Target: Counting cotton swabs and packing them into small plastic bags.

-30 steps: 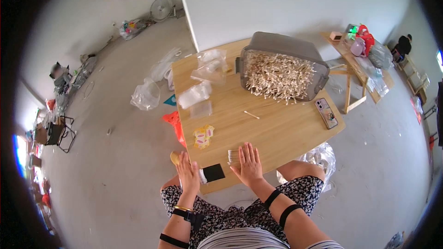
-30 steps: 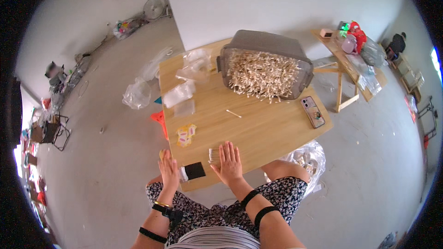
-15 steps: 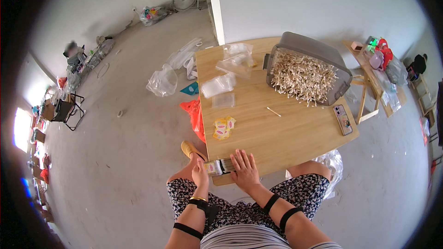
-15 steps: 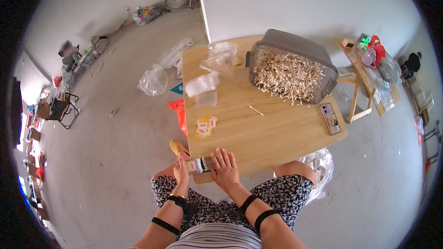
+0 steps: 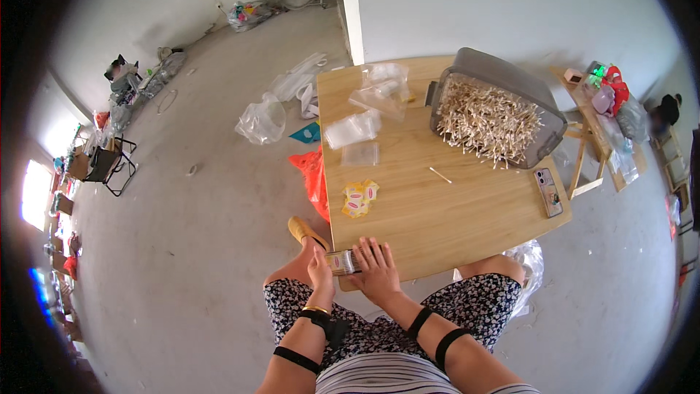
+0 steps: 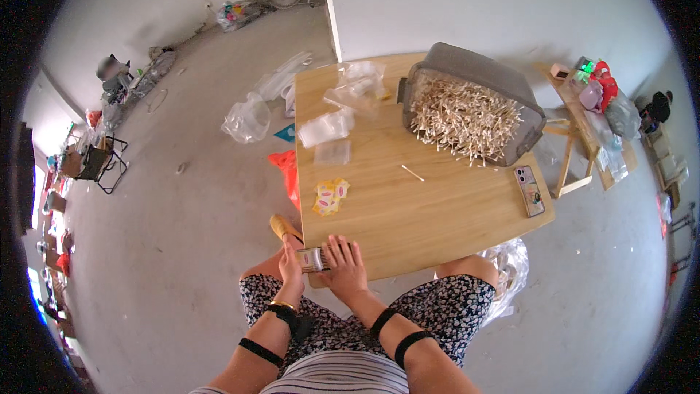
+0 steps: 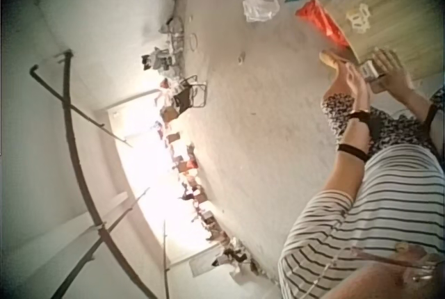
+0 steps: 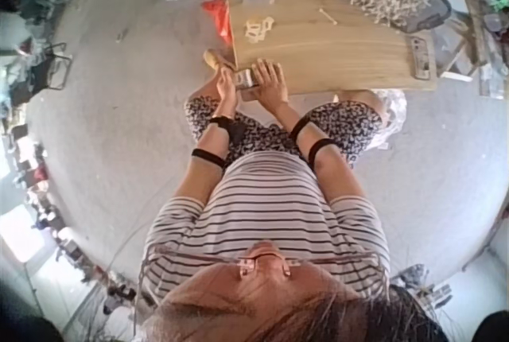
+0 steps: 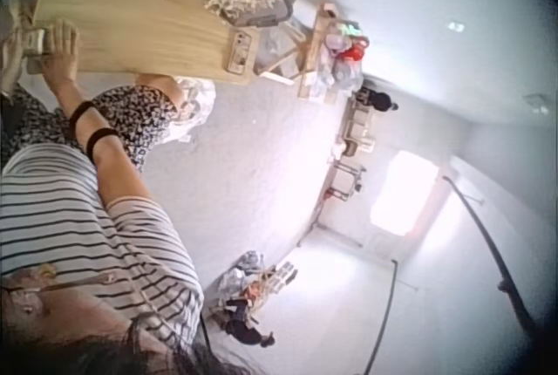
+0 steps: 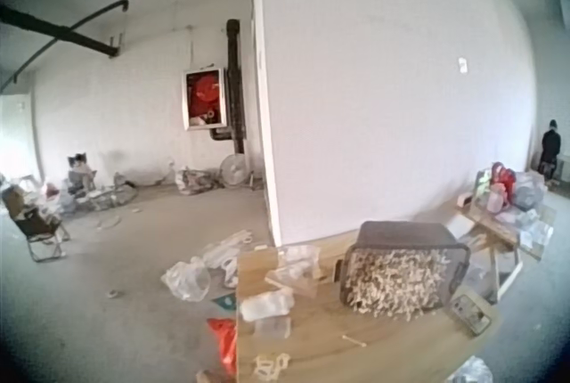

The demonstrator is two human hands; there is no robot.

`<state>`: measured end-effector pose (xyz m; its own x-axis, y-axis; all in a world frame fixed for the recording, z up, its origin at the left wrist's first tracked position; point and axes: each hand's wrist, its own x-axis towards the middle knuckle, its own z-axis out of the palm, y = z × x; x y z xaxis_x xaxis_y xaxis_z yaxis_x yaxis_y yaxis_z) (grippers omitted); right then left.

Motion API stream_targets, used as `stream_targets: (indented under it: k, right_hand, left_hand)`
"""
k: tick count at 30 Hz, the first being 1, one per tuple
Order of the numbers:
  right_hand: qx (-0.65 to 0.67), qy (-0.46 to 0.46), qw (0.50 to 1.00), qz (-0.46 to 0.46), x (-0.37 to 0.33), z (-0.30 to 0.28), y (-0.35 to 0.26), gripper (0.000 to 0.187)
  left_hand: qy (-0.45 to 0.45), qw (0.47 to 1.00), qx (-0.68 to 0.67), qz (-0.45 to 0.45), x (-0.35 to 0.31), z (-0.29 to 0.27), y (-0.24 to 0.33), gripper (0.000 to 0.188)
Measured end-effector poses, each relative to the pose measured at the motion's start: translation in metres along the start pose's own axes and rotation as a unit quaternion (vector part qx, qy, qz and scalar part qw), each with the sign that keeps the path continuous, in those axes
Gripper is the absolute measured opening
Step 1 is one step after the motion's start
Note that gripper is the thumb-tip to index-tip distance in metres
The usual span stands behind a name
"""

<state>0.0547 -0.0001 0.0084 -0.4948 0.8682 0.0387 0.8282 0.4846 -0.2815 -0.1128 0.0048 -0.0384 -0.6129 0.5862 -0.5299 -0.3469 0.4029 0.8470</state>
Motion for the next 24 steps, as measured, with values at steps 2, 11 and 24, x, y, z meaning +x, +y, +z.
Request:
stream_targets:
  k: [2, 11, 24]
  right_hand:
    - [0.000, -0.008, 1.000, 0.001, 0.002, 0.005, -0.011, 0.088]
    - [-0.040, -0.015, 0.999, 0.005, -0.004, -0.010, 0.013, 0.095]
    - [0.025, 0.022, 0.999, -0.036, 0.011, -0.007, -0.016, 0.089]
  left_hand:
    - [-0.020, 0.993, 0.089, 0.078, -0.003, 0.002, 0.002, 0.059]
    - [-0.022, 0.952, 0.230, 0.203, 0.024, -0.035, -0.003, 0.054]
    - [-0.045, 0.999, -0.028, 0.012, 0.023, -0.039, -0.006, 0.044]
